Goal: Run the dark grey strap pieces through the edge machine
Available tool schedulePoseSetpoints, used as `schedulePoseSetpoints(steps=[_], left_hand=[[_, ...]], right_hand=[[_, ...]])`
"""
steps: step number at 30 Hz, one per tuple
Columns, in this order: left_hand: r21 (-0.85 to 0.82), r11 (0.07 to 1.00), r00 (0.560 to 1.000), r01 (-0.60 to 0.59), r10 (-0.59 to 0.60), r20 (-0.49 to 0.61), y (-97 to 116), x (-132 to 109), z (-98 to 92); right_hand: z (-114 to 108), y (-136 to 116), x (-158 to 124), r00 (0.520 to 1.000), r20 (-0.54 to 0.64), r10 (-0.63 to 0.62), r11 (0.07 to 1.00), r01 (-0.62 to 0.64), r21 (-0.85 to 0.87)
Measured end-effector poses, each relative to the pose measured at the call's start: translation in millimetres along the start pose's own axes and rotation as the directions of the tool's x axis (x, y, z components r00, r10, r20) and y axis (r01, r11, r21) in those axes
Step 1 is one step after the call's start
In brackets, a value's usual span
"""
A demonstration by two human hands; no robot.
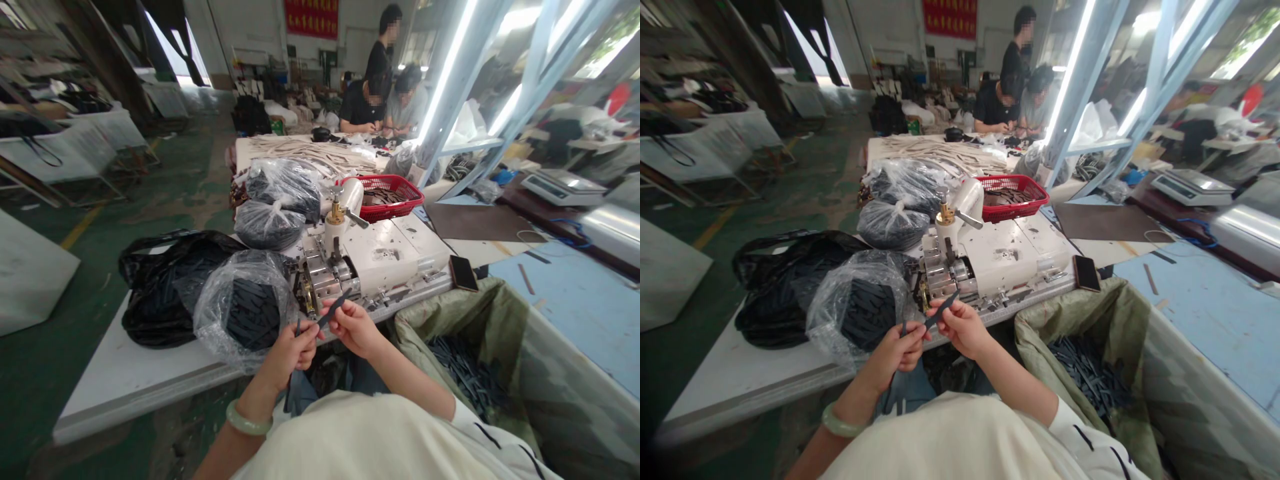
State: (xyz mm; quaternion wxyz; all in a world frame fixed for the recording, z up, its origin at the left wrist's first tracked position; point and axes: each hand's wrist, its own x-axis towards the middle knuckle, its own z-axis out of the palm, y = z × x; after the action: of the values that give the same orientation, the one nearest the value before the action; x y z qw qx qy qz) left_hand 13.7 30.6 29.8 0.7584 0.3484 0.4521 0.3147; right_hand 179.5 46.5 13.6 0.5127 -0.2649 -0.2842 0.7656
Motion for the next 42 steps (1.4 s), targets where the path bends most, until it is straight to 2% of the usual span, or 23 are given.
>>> schedulePoseSetpoints(steps=[3, 7, 12, 16, 19, 23, 24, 25, 26, 27, 28, 29, 31, 32, 33, 34, 35, 37, 38, 39, 41, 42], left_hand=[[0.032, 0.997, 0.996, 0.067, -0.069, 0.054, -4.3, -1.7, -2.6], [0.036, 0.997, 0.997, 0.062, -0.064, 0.040, -6.8, -4.8, -11.2], [-0.007, 0.999, 0.999, 0.039, -0.039, -0.013, -5.8, -7.6, -22.7], [-0.024, 0.999, 0.999, 0.036, -0.036, -0.024, -5.0, -8.3, -22.9], [-0.035, 0.998, 0.999, 0.046, -0.046, -0.019, -4.4, -7.7, -20.4], [-0.083, 0.995, 0.999, 0.052, -0.053, -0.007, -4.1, -5.4, -20.0], [-0.105, 0.993, 0.998, 0.055, -0.055, 0.000, -4.0, -4.6, -20.6], [-0.130, 0.990, 0.998, 0.059, -0.058, 0.012, -3.9, -3.5, -21.4], [-0.158, 0.985, 0.998, 0.065, -0.061, 0.030, -3.7, -2.3, -22.3], [-0.185, 0.980, 0.996, 0.075, -0.066, 0.052, -3.3, -0.8, -23.1], [-0.208, 0.974, 0.994, 0.086, -0.071, 0.078, -2.8, 0.8, -23.5], [-0.228, 0.969, 0.992, 0.097, -0.075, 0.105, -2.1, 2.7, -23.5], [-0.257, 0.959, 0.985, 0.118, -0.080, 0.154, -0.5, 7.0, -21.3], [-0.265, 0.955, 0.980, 0.130, -0.084, 0.179, 0.3, 9.3, -18.9], [-0.270, 0.952, 0.974, 0.146, -0.091, 0.208, 1.2, 11.5, -15.7], [-0.271, 0.949, 0.966, 0.164, -0.099, 0.238, 2.0, 13.6, -11.7], [-0.269, 0.946, 0.957, 0.182, -0.107, 0.270, 2.6, 15.5, -7.0], [-0.253, 0.942, 0.932, 0.223, -0.130, 0.337, 3.2, 18.1, 3.6], [-0.242, 0.940, 0.919, 0.243, -0.143, 0.367, 3.0, 18.7, 9.2], [-0.230, 0.937, 0.909, 0.261, -0.158, 0.387, 2.4, 19.0, 14.7], [-0.210, 0.928, 0.896, 0.308, -0.208, 0.393, 0.3, 18.1, 24.0], [-0.205, 0.921, 0.895, 0.331, -0.238, 0.376, -1.0, 17.1, 27.4]], right_hand=[[-3.6, 3.0, 13.3, 0.993, -0.111, -0.050, 0.990, 0.035, -0.135], [-16.0, -3.2, 33.9, 0.959, -0.282, -0.021, 0.967, -0.052, -0.249], [-24.4, -11.0, 48.6, 0.950, -0.310, 0.029, 0.969, -0.103, -0.223], [-24.1, -12.5, 55.4, 0.936, -0.346, 0.063, 0.974, -0.134, -0.185], [-25.1, -13.9, 59.4, 0.917, -0.399, 0.023, 0.983, -0.093, -0.157], [-38.2, -25.0, 49.6, 0.856, -0.499, -0.131, 0.986, 0.060, -0.155], [-45.8, -31.0, 40.3, 0.829, -0.528, -0.184, 0.980, 0.112, -0.165], [-55.9, -38.6, 27.0, 0.782, -0.568, -0.259, 0.965, 0.186, -0.184], [-68.5, -47.5, 9.7, 0.708, -0.615, -0.347, 0.937, 0.277, -0.211], [-83.5, -57.4, -11.3, 0.610, -0.664, -0.434, 0.896, 0.370, -0.246], [-100.5, -67.6, -34.9, 0.477, -0.710, -0.518, 0.833, 0.470, -0.292], [-118.5, -77.0, -59.5, 0.379, -0.747, -0.547, 0.792, 0.523, -0.315], [-151.4, -89.3, -104.1, 0.294, -0.802, -0.520, 0.775, 0.558, -0.297], [-163.0, -90.4, -120.3, 0.271, -0.857, -0.438, 0.791, 0.569, -0.224], [-169.2, -87.6, -130.3, 0.279, -0.890, -0.361, 0.814, 0.560, -0.154], [-168.9, -81.0, -133.7, 0.331, -0.895, -0.299, 0.844, 0.530, -0.085], [-162.0, -71.5, -130.4, 0.422, -0.872, -0.248, 0.885, 0.466, -0.026], [-130.5, -48.4, -108.1, 0.687, -0.703, -0.184, 0.968, 0.249, -0.011], [-108.5, -37.2, -92.2, 0.798, -0.583, -0.151, 0.988, 0.131, -0.077], [-84.9, -27.6, -75.5, 0.878, -0.456, -0.146, 0.980, 0.064, -0.190], [-40.0, -14.1, -45.4, 0.964, -0.192, -0.187, 0.886, 0.081, -0.456], [-21.6, -9.7, -33.8, 0.979, -0.077, -0.191, 0.832, 0.120, -0.542]])
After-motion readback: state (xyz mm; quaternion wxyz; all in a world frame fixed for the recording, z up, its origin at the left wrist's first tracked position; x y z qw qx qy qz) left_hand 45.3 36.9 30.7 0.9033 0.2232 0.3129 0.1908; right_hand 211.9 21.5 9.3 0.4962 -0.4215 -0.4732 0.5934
